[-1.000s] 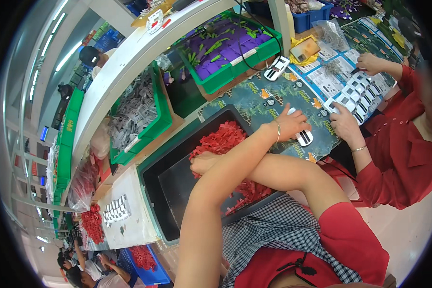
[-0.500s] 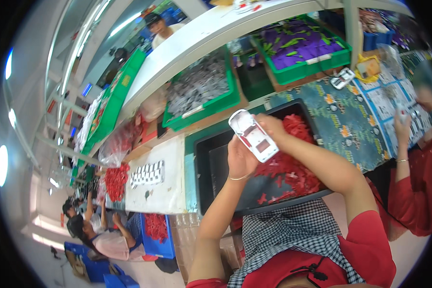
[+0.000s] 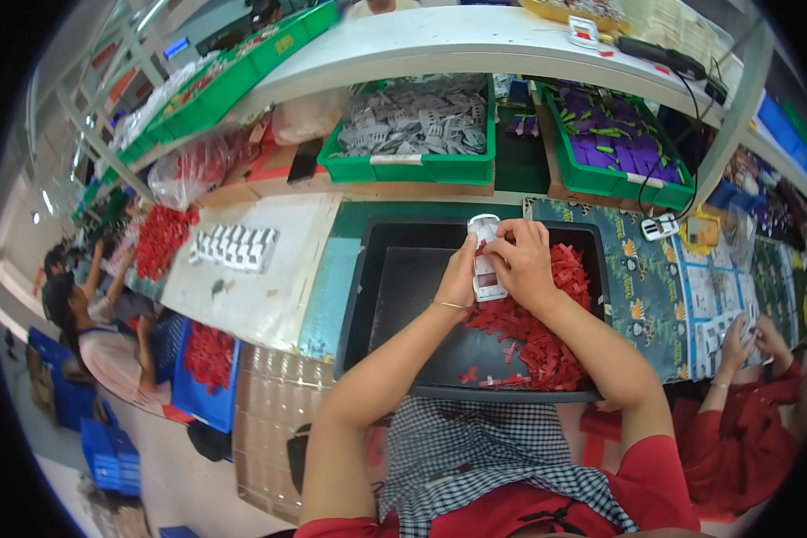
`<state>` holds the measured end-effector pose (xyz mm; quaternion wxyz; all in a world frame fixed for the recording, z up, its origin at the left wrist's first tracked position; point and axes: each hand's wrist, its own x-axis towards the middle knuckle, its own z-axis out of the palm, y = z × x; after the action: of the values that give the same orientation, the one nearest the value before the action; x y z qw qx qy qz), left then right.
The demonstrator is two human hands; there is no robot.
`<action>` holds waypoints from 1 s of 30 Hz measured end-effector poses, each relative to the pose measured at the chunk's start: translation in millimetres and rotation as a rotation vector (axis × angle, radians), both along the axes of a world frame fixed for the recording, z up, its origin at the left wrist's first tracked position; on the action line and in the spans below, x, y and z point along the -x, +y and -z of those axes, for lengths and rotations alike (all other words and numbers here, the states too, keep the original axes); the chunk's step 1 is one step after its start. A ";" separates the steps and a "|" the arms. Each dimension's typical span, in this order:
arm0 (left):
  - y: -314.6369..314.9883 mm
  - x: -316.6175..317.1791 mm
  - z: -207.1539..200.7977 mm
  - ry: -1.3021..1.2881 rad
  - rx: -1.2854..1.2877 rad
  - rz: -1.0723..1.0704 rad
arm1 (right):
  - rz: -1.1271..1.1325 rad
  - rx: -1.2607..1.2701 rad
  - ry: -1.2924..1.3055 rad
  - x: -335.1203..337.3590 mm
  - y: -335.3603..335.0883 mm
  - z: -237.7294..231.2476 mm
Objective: The person assembles toy cars by picking up plastic parts from a tray and fitting them into toy car bodies by hand.
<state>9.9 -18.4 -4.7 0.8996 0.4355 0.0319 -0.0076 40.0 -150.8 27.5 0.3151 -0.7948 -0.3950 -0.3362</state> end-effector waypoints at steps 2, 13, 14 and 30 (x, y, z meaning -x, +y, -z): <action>-0.9 -0.3 1.6 0.037 -0.037 0.027 | 0.000 0.019 0.012 0.1 0.0 0.8; -4.2 0.5 3.4 0.034 0.006 0.035 | 0.010 -0.062 0.154 0.8 -4.1 3.8; -4.7 1.7 3.5 -0.014 -0.068 0.006 | 0.011 -0.060 0.155 0.3 -4.5 4.7; -8.3 -5.4 19.7 -0.112 -0.394 -0.178 | -0.414 -0.390 1.085 -23.2 -13.7 6.9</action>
<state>15.3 -26.7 -24.4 0.7946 0.5981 0.0209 0.1024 63.3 -164.5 20.6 0.6696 -0.6872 -0.2557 0.1183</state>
